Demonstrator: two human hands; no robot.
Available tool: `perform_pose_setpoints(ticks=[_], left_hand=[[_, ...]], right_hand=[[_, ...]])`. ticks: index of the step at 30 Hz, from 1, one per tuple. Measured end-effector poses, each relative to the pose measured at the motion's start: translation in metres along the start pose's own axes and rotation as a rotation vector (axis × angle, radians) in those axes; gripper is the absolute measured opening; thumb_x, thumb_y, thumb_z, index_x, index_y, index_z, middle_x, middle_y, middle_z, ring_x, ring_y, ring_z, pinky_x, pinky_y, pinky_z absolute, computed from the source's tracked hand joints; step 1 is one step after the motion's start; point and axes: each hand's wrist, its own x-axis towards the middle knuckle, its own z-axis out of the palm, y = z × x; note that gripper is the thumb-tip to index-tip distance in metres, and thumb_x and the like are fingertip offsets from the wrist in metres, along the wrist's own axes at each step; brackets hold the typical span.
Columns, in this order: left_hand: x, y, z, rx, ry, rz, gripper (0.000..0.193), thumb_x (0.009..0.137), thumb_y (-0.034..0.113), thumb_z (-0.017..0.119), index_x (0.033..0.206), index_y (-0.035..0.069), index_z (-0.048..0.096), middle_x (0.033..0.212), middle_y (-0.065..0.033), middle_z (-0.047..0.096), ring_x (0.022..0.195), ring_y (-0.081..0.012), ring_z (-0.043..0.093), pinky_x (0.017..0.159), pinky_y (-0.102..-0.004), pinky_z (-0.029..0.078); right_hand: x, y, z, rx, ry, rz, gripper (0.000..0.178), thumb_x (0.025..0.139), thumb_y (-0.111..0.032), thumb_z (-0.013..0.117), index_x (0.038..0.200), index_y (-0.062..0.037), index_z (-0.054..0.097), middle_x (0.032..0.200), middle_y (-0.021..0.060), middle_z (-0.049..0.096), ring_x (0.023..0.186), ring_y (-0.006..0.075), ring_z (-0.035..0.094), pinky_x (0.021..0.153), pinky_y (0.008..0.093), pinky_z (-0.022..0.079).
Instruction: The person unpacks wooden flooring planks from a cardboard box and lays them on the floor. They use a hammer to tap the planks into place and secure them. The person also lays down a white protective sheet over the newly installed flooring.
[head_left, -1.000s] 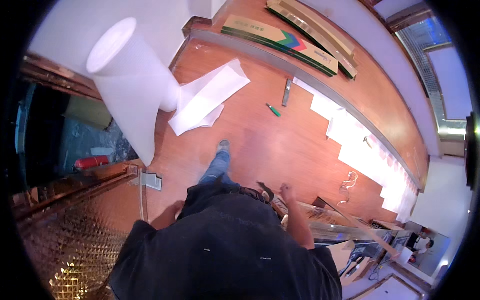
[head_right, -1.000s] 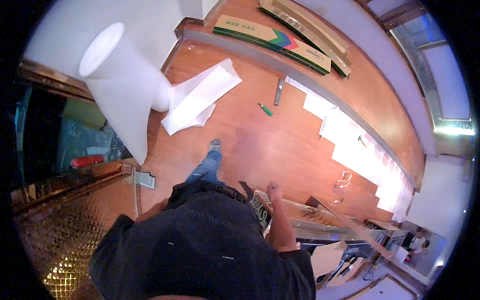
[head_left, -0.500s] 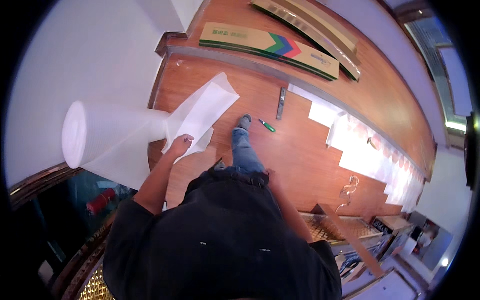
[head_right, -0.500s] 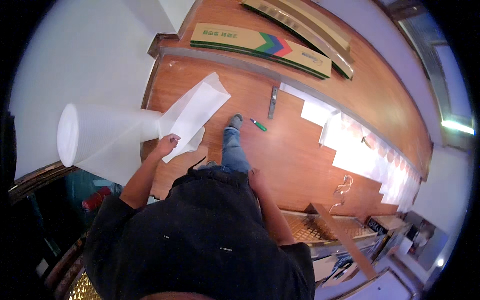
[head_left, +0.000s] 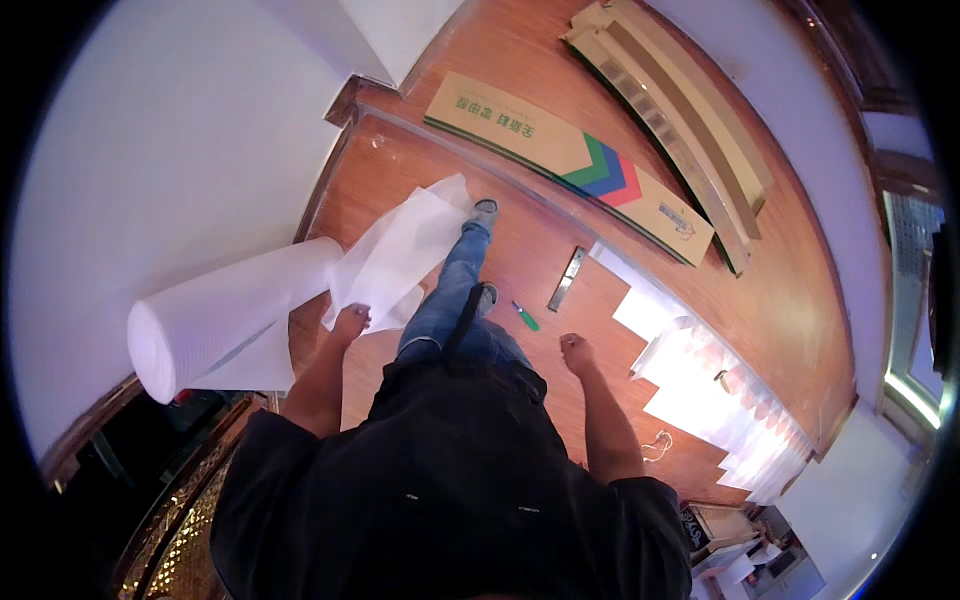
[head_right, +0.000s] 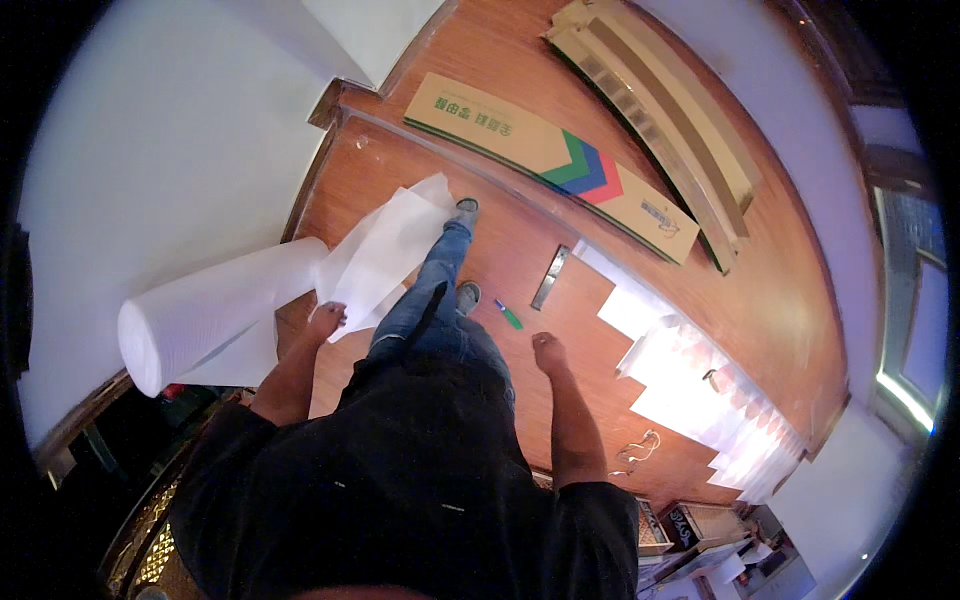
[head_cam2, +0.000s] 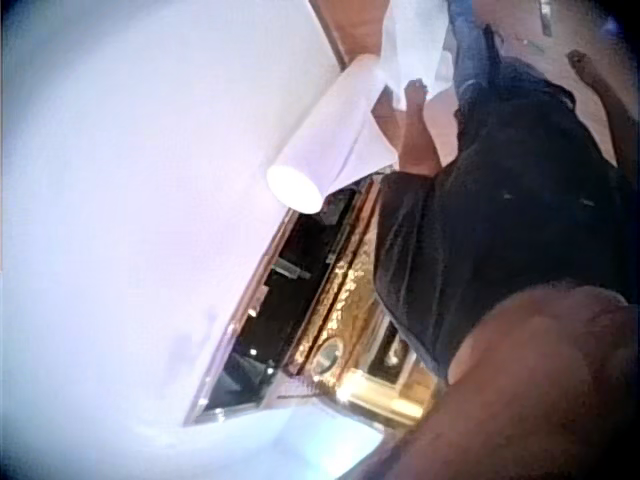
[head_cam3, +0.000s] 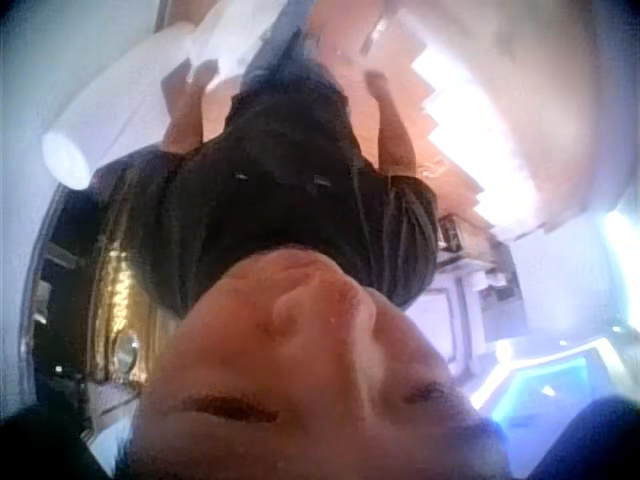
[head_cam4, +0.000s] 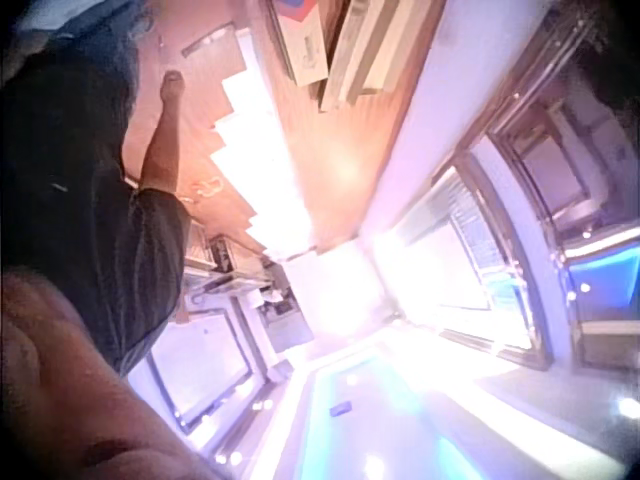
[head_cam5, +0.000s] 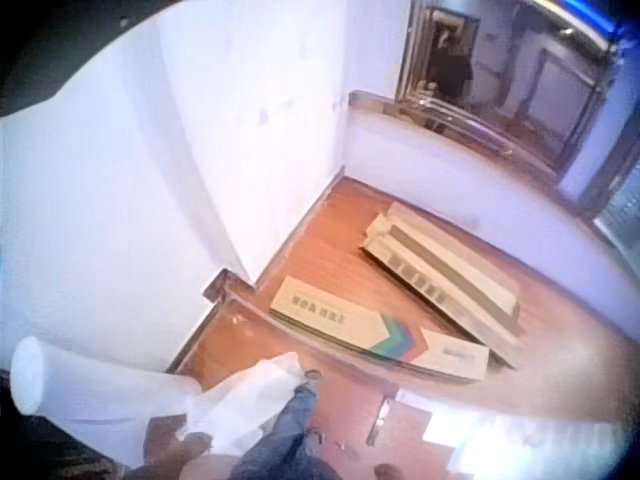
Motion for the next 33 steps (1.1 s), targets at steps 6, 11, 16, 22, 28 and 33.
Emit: perform_pose_setpoints(ticks=[6,11,16,22,28,33], left_hand=[[0.196,0.186,0.026,0.746,-0.232,0.212,0.037,0.100,0.027,0.052,0.113,-0.003,0.069,0.114,-0.0254,0.070,0.104,-0.0383,0.069,0.097,-0.0479,0.053],[0.380,0.270,0.047,0.373,0.028,0.131,0.039,0.098,0.032,0.054,0.116,0.002,0.071,0.113,-0.0242,0.071,0.110,-0.0387,0.066,0.099,-0.0443,0.050],[0.455,0.397,0.059,0.766,0.458,0.448,0.040,0.095,0.031,0.062,0.119,-0.001,0.067,0.114,-0.0217,0.071,0.105,-0.0365,0.066,0.095,-0.0437,0.051],[0.581,0.395,0.069,0.334,0.430,0.410,0.042,0.096,0.028,0.066,0.125,-0.003,0.064,0.116,-0.0241,0.069,0.105,-0.0375,0.066,0.092,-0.0447,0.051],[0.609,0.366,0.092,0.349,0.486,0.212,0.059,0.097,0.049,0.063,0.126,-0.003,0.064,0.116,-0.0218,0.070,0.111,-0.0341,0.066,0.096,-0.0426,0.049],[0.625,0.328,0.092,0.363,0.495,0.322,0.050,0.099,0.042,0.063,0.123,-0.002,0.064,0.115,-0.0192,0.070,0.103,-0.0300,0.067,0.093,-0.0415,0.051]], right_hand=[[0.173,-0.045,-0.108,-0.159,0.155,0.070,0.050,0.103,-0.048,0.049,0.111,-0.0039,0.071,0.108,0.0239,0.071,0.105,0.0427,0.067,0.092,0.0496,0.052],[0.336,-0.066,-0.167,-0.375,0.086,-0.083,0.047,0.106,-0.041,0.047,0.111,0.0002,0.069,0.110,0.0278,0.069,0.108,0.0471,0.064,0.094,0.0509,0.051],[0.530,-0.069,-0.218,-0.387,0.227,0.013,0.051,0.103,-0.042,0.053,0.132,0.0000,0.060,0.131,0.0289,0.062,0.123,0.0451,0.058,0.104,0.0503,0.047],[0.667,-0.051,-0.198,-0.618,0.303,-0.027,0.067,0.101,-0.056,0.050,0.144,-0.0054,0.049,0.145,0.0220,0.051,0.136,0.0403,0.048,0.113,0.0518,0.038],[0.666,-0.044,-0.172,-0.702,0.367,0.049,0.079,0.097,-0.067,0.049,0.146,-0.0040,0.046,0.149,0.0184,0.049,0.141,0.0362,0.042,0.113,0.0591,0.034],[0.663,-0.043,-0.174,-0.795,0.383,0.026,0.083,0.095,-0.068,0.051,0.148,-0.0040,0.044,0.151,0.0178,0.047,0.143,0.0346,0.041,0.113,0.0590,0.033]])
